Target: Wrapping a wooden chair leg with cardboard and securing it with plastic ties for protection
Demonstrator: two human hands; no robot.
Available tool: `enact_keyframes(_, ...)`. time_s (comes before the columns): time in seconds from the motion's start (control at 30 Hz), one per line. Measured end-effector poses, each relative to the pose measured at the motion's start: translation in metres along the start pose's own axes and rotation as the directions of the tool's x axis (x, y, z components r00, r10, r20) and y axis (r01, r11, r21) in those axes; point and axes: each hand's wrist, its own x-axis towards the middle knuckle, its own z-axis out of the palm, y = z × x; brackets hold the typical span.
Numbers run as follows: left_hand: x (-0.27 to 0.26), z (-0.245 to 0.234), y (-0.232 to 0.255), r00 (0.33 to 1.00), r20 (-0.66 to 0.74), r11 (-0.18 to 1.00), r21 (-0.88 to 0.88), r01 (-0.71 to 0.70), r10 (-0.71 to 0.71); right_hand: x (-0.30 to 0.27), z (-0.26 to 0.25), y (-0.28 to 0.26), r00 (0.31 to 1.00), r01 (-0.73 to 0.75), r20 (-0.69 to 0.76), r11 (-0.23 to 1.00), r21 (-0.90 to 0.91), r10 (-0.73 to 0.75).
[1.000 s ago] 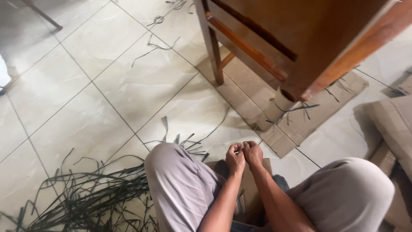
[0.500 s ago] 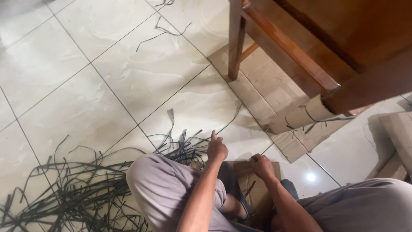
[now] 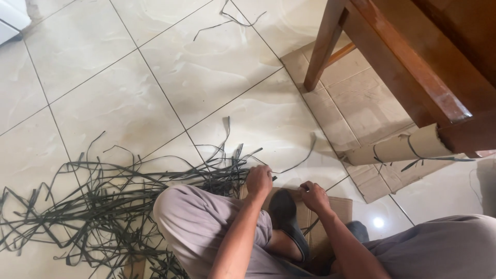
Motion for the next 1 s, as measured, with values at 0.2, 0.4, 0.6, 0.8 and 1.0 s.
enact_keyframes(0.2, -0.008, -0.069, 0.007, 0.956, -0.037, 0.953, -0.095, 0.288, -0.293, -0.006, -0.005, 0.000, 1.000, 0.025, 0.006, 1.000, -0.013, -0.025)
enact_keyframes(0.4, 0.005, -0.036, -0.014, 0.911, 0.060, 0.894, -0.173, 0.413, -0.409, -0.006, -0.006, 0.011, 1.000, 0.018, -0.007, 1.000, -0.011, -0.018)
enact_keyframes(0.6, 0.020, -0.007, -0.031, 0.851, -0.191, 0.843, -0.353, 0.405, -0.489, -0.010, -0.008, 0.013, 0.999, 0.045, -0.027, 0.998, 0.039, -0.044)
enact_keyframes(0.8, -0.006, -0.097, 0.021, 0.650, -0.570, 0.665, -0.735, -0.129, -0.503, -0.019, -0.012, 0.005, 0.996, 0.069, -0.061, 0.995, 0.075, -0.065)
enact_keyframes(1.0, -0.029, -0.157, 0.044, 0.770, -0.379, 0.271, -0.923, -0.273, -0.513, -0.020, -0.007, 0.007, 0.981, 0.131, -0.155, 0.986, 0.107, -0.113)
